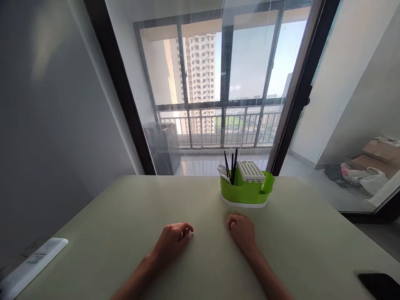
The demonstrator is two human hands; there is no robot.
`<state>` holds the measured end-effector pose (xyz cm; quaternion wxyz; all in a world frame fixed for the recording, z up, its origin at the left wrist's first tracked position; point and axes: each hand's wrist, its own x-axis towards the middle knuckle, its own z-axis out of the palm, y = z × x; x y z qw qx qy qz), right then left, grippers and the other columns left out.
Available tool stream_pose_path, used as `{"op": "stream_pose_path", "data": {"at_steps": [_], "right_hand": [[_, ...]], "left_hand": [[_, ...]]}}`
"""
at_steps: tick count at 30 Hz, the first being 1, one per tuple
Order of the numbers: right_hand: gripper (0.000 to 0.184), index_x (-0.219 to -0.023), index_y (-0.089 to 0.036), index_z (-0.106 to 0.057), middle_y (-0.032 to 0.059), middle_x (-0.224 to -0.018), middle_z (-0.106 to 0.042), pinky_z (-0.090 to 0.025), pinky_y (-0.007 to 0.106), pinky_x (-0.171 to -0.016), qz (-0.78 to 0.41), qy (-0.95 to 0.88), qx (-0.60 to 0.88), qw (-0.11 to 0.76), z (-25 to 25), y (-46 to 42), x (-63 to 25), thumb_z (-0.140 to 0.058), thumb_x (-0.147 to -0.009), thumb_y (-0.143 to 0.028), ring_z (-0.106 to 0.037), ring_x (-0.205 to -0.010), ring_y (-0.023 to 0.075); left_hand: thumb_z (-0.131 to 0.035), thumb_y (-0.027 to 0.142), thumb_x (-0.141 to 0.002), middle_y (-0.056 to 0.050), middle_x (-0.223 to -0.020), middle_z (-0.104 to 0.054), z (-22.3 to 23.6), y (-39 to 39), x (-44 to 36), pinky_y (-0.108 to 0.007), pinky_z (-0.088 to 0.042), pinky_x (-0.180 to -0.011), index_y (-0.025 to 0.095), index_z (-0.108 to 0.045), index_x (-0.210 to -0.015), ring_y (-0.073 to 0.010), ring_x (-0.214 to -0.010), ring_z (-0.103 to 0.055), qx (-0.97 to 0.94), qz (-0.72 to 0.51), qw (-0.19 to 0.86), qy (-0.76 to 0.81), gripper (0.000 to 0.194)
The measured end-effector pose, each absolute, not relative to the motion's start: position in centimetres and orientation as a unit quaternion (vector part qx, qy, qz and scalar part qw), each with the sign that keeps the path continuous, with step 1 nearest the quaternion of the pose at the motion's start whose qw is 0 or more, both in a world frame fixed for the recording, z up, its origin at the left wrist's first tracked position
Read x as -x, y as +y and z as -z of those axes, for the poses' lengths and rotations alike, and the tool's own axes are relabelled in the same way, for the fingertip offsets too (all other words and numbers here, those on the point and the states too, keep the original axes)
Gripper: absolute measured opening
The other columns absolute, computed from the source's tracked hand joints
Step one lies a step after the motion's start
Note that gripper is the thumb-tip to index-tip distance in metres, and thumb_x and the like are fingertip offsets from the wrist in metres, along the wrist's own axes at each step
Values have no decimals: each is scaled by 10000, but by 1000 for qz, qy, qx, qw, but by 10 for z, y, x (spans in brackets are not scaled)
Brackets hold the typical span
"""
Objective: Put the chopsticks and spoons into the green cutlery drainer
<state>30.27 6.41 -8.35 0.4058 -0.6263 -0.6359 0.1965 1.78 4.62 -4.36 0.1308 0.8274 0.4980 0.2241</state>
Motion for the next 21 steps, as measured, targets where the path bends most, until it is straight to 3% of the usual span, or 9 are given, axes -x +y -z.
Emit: {"op": "stream_pose_path", "data": {"at_steps": [3, 13, 21], "right_hand": [[237, -443, -252, -556, 32, -588, -653, -364, 328, -702, -158, -634, 645, 397, 84, 66, -317, -402, -615, -195, -573, -660, 218], [259, -442, -237, -579, 50, -521, -609, -265, 318, -572, -100, -579, 727, 356, 92, 66, -355, -421, -636, -173, -514, -538, 207], [227, -450, -235, -539, 33, -492, -561, -242, 322, -561, -92, -582, 732, 343, 97, 67, -351, -435, -632, -147, -489, -508, 194]], "left_hand": [[-480, 142, -879, 11, -731, -729, 43, 46, -18, -249, -460, -697, 238, -764, -965, -147, -635, -635, -832, -224, 130, 491, 312], [-502, 109, -859, 17, -769, -739, 46, 45, -17, -245, -460, -711, 237, -758, -967, -144, -673, -655, -835, -231, 138, 480, 305], [-505, 104, -864, 20, -744, -729, 46, 45, -17, -240, -453, -697, 239, -760, -962, -140, -655, -645, -835, -234, 137, 480, 304]]}}
